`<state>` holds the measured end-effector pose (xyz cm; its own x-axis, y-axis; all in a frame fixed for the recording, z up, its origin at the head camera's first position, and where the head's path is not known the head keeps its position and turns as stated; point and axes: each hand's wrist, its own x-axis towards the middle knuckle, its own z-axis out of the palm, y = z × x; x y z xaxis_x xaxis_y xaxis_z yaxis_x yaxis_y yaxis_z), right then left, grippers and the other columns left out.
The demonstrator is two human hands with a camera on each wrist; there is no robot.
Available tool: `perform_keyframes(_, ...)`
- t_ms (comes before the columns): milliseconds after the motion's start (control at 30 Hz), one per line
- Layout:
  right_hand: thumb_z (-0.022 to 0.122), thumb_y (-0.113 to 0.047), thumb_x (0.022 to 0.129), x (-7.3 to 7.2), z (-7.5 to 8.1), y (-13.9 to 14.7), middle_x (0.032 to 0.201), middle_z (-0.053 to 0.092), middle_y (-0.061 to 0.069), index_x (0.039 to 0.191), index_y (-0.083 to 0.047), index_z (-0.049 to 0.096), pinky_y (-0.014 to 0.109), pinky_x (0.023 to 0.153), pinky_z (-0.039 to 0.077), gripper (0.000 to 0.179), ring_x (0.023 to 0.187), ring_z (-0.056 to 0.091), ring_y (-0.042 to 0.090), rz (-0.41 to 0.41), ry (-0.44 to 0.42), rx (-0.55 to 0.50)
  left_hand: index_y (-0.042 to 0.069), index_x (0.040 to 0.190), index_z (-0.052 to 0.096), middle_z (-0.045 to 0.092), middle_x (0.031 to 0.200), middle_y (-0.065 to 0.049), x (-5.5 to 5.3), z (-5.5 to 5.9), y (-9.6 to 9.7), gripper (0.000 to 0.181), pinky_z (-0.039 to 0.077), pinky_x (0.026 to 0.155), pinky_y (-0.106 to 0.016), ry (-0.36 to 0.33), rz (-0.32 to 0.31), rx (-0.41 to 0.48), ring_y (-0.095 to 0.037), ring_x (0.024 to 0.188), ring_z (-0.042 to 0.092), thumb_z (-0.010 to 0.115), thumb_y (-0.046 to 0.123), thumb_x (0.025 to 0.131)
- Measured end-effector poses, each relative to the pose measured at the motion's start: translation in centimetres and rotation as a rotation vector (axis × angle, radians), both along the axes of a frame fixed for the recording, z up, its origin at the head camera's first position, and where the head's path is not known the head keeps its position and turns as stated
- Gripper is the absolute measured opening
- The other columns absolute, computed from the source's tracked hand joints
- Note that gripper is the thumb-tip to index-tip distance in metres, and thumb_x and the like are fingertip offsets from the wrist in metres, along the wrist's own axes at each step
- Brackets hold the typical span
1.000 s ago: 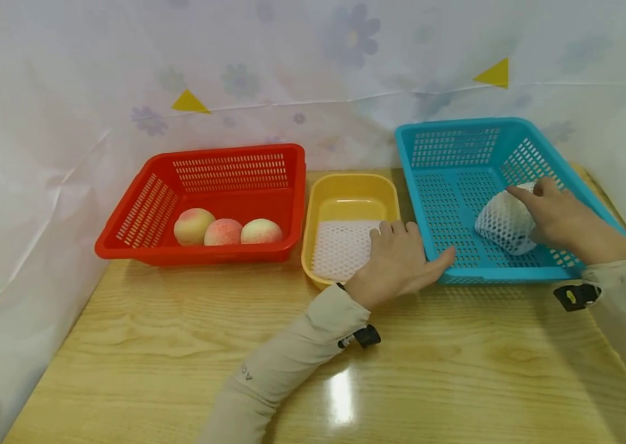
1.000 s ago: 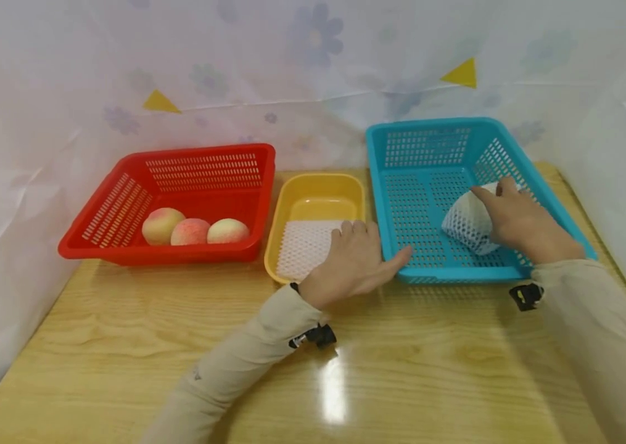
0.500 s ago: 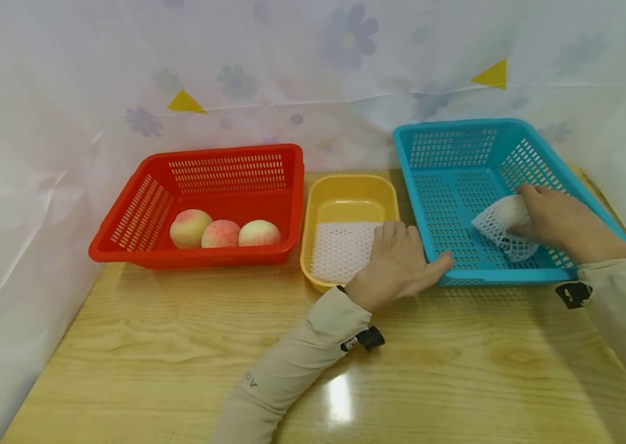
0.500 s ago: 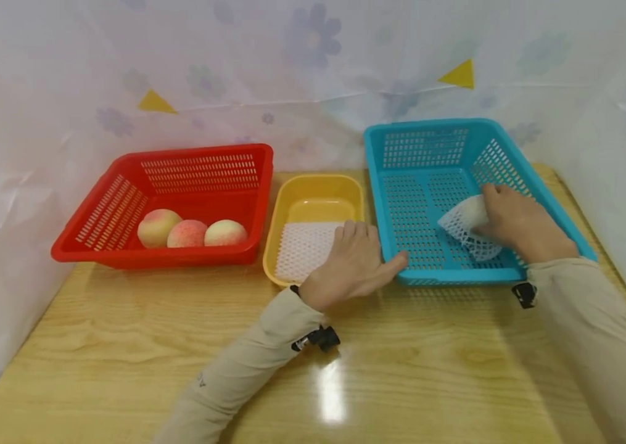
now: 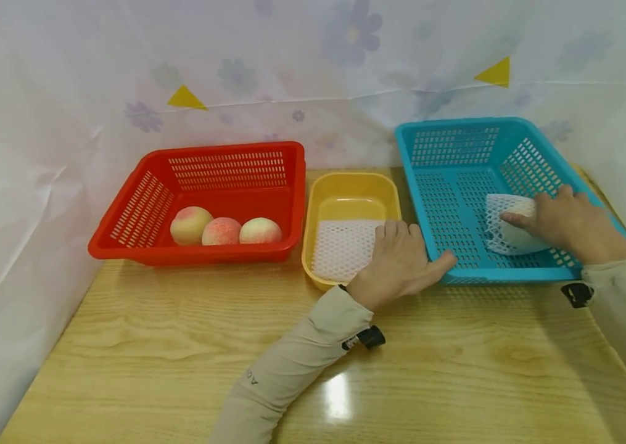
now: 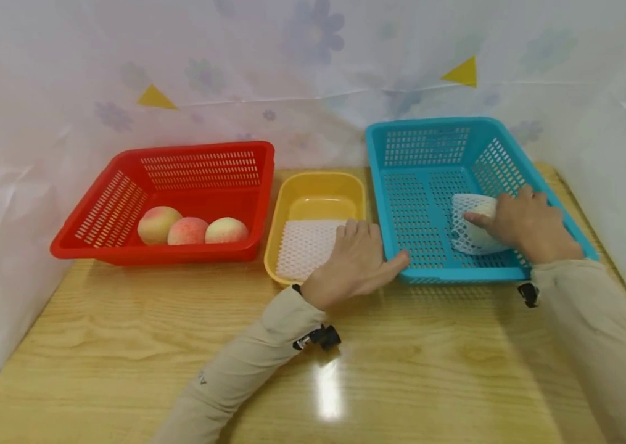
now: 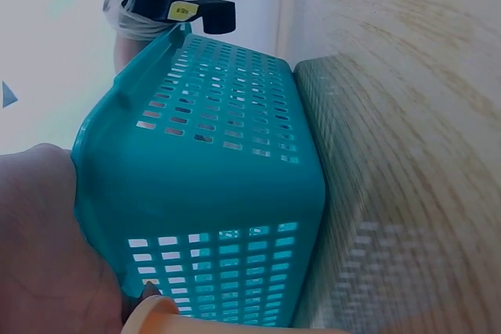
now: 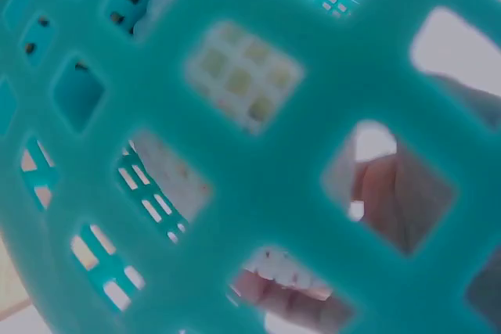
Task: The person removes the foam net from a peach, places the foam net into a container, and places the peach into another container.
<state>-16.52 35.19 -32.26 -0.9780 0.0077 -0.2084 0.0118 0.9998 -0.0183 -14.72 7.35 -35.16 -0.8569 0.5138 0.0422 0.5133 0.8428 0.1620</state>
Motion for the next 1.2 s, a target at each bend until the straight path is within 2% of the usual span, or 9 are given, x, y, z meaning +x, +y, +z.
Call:
perform_keyframes(100,0.059,-0.067,0.082,0.1,-0.2,0.0,0.143,0.009,0.045,0.143,0.018,0.018,0.075,0.090,0.026,0.112,0.121,0.014,0.066,0.085,0.026,0.025,0.015,0.086,0.047,0.044,0.086,-0.003,0.0,-0.1,0.0,0.053,0.028,0.076,-0.029,-0.008,0.004,-0.006,-0.017,0.083,0.035,0.025,0.062,0.095)
perform_keyframes(167,0.077,-0.050,0.076,0.2,-0.4,0.0,0.149,0.003,0.040,0.149,0.009,0.006,0.075,0.094,0.021,0.117,0.125,0.010,0.066,0.147,0.029,0.043,0.015,0.087,0.048,0.044,0.087,-0.003,0.0,-0.1,0.1,0.053,0.028,0.076,-0.029,-0.011,0.006,-0.008,-0.017,0.083,0.035,0.025,0.062,0.094)
perform_keyframes(233,0.086,-0.030,0.069,0.2,-0.5,0.1,0.149,0.005,0.039,0.152,0.002,0.000,0.075,0.095,0.018,0.123,0.125,0.011,0.065,0.193,0.008,0.049,0.015,0.087,0.048,0.044,0.087,-0.002,0.0,0.0,0.1,0.053,0.028,0.077,-0.028,-0.012,0.007,-0.012,-0.017,0.083,0.035,0.024,0.062,0.094)
perform_keyframes(300,0.088,-0.014,0.064,0.1,-0.7,0.1,0.147,0.014,0.037,0.152,-0.001,0.007,0.074,0.094,0.021,0.121,0.123,0.018,0.065,0.211,-0.010,0.032,0.015,0.087,0.048,0.044,0.086,-0.002,0.0,0.0,0.1,0.053,0.029,0.076,-0.028,-0.009,0.006,-0.014,-0.017,0.083,0.035,0.024,0.062,0.094)
perform_keyframes(367,0.087,-0.005,0.062,0.0,-0.8,0.1,0.139,0.025,0.038,0.149,0.002,0.017,0.072,0.091,0.028,0.111,0.118,0.028,0.063,0.217,-0.004,0.020,0.015,0.086,0.048,0.044,0.084,-0.002,0.0,0.1,0.1,0.053,0.029,0.075,-0.028,0.001,0.005,-0.015,-0.017,0.081,0.035,0.024,0.062,0.095)
perform_keyframes(567,0.088,-0.011,0.061,0.0,-0.9,0.2,0.121,0.034,0.042,0.137,0.014,0.026,0.068,0.078,0.038,0.102,0.104,0.039,0.059,0.209,0.023,-0.006,0.015,0.083,0.048,0.043,0.081,-0.002,0.1,0.1,0.0,0.054,0.028,0.072,-0.027,0.023,-0.005,-0.026,-0.017,0.078,0.034,0.024,0.062,0.095)
perform_keyframes(767,0.090,-0.010,0.057,0.0,-1.1,0.2,0.113,0.040,0.040,0.125,0.013,0.028,0.060,0.068,0.042,0.095,0.091,0.049,0.053,0.201,0.006,-0.080,0.015,0.083,0.048,0.043,0.081,-0.002,0.1,0.0,0.0,0.054,0.028,0.072,-0.026,0.030,-0.012,-0.007,-0.016,0.078,0.034,0.026,0.062,0.095)
perform_keyframes(1000,0.092,-0.017,0.054,-0.2,-1.2,0.3,0.115,0.047,0.036,0.131,0.011,0.035,0.056,0.063,0.047,0.100,0.089,0.055,0.046,0.245,0.027,-0.112,0.014,0.091,0.051,0.047,0.089,-0.003,0.0,0.0,-0.1,0.059,0.031,0.077,-0.026,0.014,0.004,-0.045,-0.016,0.083,0.036,0.023,0.065,0.094)
perform_keyframes(1200,0.093,-0.027,0.052,-0.1,-1.1,0.5,0.113,0.052,0.031,0.129,0.007,0.040,0.052,0.061,0.048,0.100,0.088,0.057,0.042,0.247,0.038,-0.130,0.014,0.085,0.048,0.044,0.082,-0.001,0.0,-0.1,0.0,0.057,0.030,0.071,-0.025,0.023,-0.010,-0.036,-0.016,0.077,0.035,0.023,0.064,0.095)
